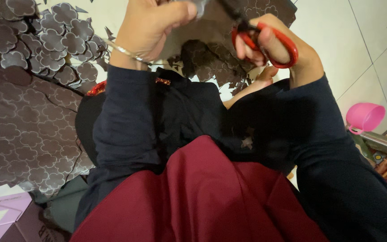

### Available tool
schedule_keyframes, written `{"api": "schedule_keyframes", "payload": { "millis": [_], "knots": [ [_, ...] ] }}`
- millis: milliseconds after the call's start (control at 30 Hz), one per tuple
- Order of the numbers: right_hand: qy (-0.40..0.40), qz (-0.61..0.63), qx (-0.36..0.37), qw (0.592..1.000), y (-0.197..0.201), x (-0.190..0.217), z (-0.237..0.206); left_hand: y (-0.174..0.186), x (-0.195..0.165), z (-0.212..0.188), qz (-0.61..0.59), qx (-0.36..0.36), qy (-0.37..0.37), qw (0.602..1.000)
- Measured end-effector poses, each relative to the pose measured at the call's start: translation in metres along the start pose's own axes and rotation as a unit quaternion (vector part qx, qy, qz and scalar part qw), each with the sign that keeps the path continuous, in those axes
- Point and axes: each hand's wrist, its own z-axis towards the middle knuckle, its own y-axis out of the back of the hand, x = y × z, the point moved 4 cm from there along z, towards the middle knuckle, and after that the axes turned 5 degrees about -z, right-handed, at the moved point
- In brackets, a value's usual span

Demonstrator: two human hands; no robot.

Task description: The person cuts a brown patterned fabric into small flower-shaped pieces using red-handled scissors. They hold the fabric with the left hand and cut with the right, repeatedly trimming the shapes and placing the finished pieces into a growing pile on the floor.

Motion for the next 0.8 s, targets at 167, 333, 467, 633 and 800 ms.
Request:
{"api": "schedule_keyframes", "payload": {
  "millis": [167, 333, 467, 633, 800],
  "knots": [
    [0.094, 0.103, -0.090, 0.986, -0.007, -0.003, 0.011, -0.005, 0.030, 0.009, -0.086, -0.088, 0.009, 0.992],
    [0.019, 0.107, -0.205, 0.973, -0.016, -0.022, 0.020, -0.032, 0.047, 0.014, -0.180, -0.116, 0.004, 0.977],
    [-0.011, 0.078, -0.242, 0.967, -0.012, -0.029, 0.019, -0.048, 0.060, 0.017, -0.192, -0.108, 0.026, 0.975],
    [0.016, 0.099, -0.283, 0.954, -0.006, -0.033, 0.014, -0.044, 0.075, 0.018, -0.141, -0.123, 0.078, 0.979],
    [0.043, 0.107, -0.311, 0.943, -0.003, -0.036, 0.010, -0.044, 0.074, 0.018, -0.046, -0.036, 0.096, 0.994]
  ]
}}
